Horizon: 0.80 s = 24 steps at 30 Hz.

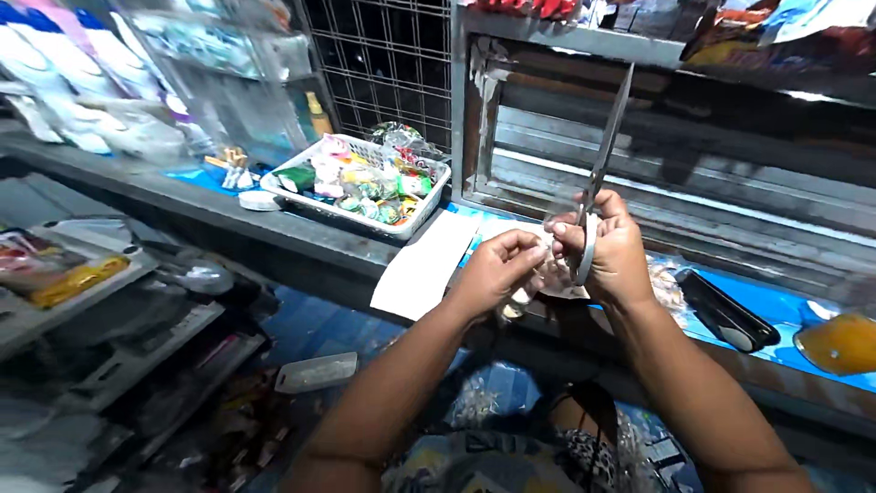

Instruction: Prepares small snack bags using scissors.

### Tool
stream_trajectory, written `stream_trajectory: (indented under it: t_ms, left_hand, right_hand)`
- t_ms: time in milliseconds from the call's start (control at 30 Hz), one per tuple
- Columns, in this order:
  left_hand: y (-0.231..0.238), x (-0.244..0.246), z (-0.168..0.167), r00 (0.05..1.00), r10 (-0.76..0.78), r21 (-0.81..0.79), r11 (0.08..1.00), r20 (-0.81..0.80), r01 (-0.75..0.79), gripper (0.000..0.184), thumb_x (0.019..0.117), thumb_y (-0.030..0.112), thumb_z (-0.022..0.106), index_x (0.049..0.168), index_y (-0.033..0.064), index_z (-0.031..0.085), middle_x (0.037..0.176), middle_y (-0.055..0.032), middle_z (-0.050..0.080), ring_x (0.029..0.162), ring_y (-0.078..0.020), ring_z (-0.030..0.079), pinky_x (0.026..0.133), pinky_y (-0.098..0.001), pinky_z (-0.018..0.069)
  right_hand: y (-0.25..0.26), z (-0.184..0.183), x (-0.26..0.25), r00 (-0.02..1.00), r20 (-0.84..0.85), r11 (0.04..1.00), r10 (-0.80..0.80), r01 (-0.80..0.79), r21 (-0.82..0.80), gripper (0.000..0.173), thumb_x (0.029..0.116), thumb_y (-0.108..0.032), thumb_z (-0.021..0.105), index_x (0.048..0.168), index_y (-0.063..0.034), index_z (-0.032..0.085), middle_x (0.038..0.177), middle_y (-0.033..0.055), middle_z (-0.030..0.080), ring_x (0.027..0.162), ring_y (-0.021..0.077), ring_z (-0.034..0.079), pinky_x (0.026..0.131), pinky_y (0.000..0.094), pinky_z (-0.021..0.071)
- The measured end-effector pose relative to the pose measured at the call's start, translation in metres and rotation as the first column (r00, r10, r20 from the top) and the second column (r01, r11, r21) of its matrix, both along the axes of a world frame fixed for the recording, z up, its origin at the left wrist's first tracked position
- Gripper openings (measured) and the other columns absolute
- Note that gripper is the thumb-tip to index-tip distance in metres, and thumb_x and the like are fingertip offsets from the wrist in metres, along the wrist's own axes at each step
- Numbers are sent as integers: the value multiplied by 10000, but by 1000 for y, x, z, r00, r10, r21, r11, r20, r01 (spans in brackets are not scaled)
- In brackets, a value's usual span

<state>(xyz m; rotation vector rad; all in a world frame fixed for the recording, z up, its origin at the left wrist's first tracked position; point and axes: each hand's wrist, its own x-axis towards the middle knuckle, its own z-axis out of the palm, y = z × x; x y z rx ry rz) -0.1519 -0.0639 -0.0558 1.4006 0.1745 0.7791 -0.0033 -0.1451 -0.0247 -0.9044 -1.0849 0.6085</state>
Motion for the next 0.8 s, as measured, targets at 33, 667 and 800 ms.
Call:
stream_trajectory:
  t_ms: [33, 667, 800]
  left_hand:
    - [0, -8, -2, 1000, -26, -21, 999, -5, 26, 88, 1024, 23, 525, 1025, 45, 610, 855, -26, 670, 673, -76, 652, 637, -221, 580]
    - [36, -55, -19, 974, -116, 113, 984, -193, 140, 220, 1016, -11, 500, 1144, -8, 679, 902, -30, 725, 681, -69, 685, 666, -218, 603]
    - [45, -55, -19, 974, -59, 203, 974, -220, 105, 201, 971, -80, 556, 1057, -15, 725, 979, -28, 729, 839, -63, 699, 788, -224, 596]
  right_hand:
    - [-2, -3, -3, 1000, -2, 1000, 17, -17, -20, 434, 887, 122, 646, 1226, -103, 495, 865, 36, 732, 632, 80, 675, 575, 206, 572]
    - [18, -41, -14, 989, 121, 981, 79, -56, -184, 423, 851, 109, 707, 1203, -82, 570, 820, 18, 734, 644, 51, 666, 616, 182, 560]
    - [20, -43, -15, 984, 137, 976, 110, -81, -204, 412, 846, 110, 708, 1185, -89, 584, 801, 8, 735, 636, 36, 656, 612, 169, 547]
